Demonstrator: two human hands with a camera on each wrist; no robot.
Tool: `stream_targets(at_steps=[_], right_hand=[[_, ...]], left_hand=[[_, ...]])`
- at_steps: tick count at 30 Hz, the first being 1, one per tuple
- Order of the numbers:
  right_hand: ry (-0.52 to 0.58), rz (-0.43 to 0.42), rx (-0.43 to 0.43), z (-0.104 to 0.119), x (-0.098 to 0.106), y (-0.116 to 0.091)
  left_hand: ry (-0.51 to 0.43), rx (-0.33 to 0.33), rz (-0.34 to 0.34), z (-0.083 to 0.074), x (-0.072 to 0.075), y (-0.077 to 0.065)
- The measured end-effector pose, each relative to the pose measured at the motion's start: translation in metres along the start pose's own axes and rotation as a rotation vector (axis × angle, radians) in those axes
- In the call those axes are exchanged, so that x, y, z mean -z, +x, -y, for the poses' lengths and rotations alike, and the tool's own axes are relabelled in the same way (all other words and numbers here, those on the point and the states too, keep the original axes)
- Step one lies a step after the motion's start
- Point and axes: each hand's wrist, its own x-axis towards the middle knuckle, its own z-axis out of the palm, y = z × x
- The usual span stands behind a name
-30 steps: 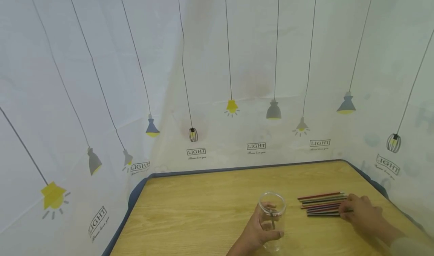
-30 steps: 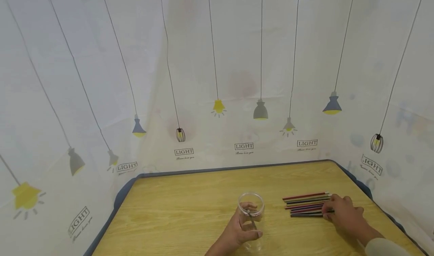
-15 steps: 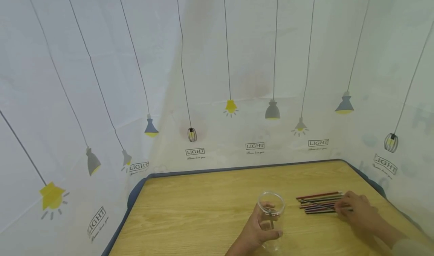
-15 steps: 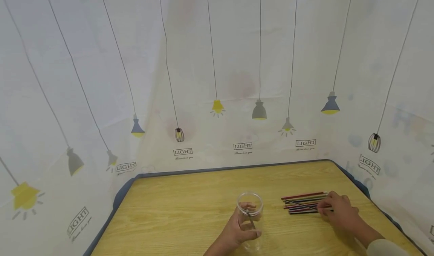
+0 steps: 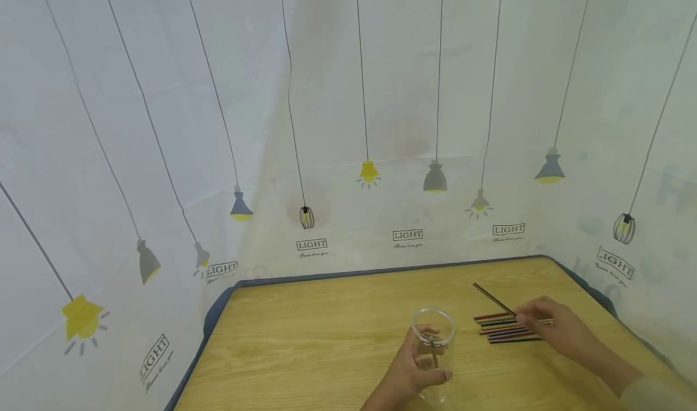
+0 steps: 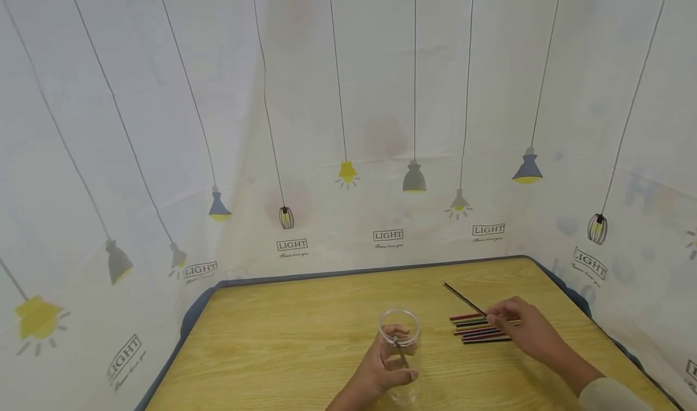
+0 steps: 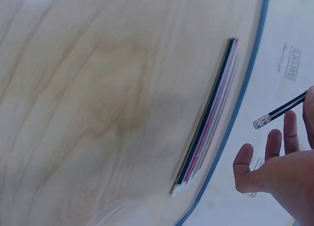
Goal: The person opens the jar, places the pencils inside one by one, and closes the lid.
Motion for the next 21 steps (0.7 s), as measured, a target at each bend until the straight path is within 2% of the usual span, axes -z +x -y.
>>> stream_targets(at_steps=[8, 15, 21], right_hand=[[0.199, 0.051, -0.089, 0.033, 0.002, 0.002], [0.316, 0.111, -0.118, 0.059, 0.007, 0.004], [0.404, 0.121, -0.134, 0.073, 0.006, 0.006]], left_hand=[[0.03, -0.018, 0.002, 0.0, 0.0, 0.0], [0.019, -0.016, 0.006, -0.001, 0.0, 0.0], [0.016, -0.013, 0.0, -0.002, -0.001, 0.0]])
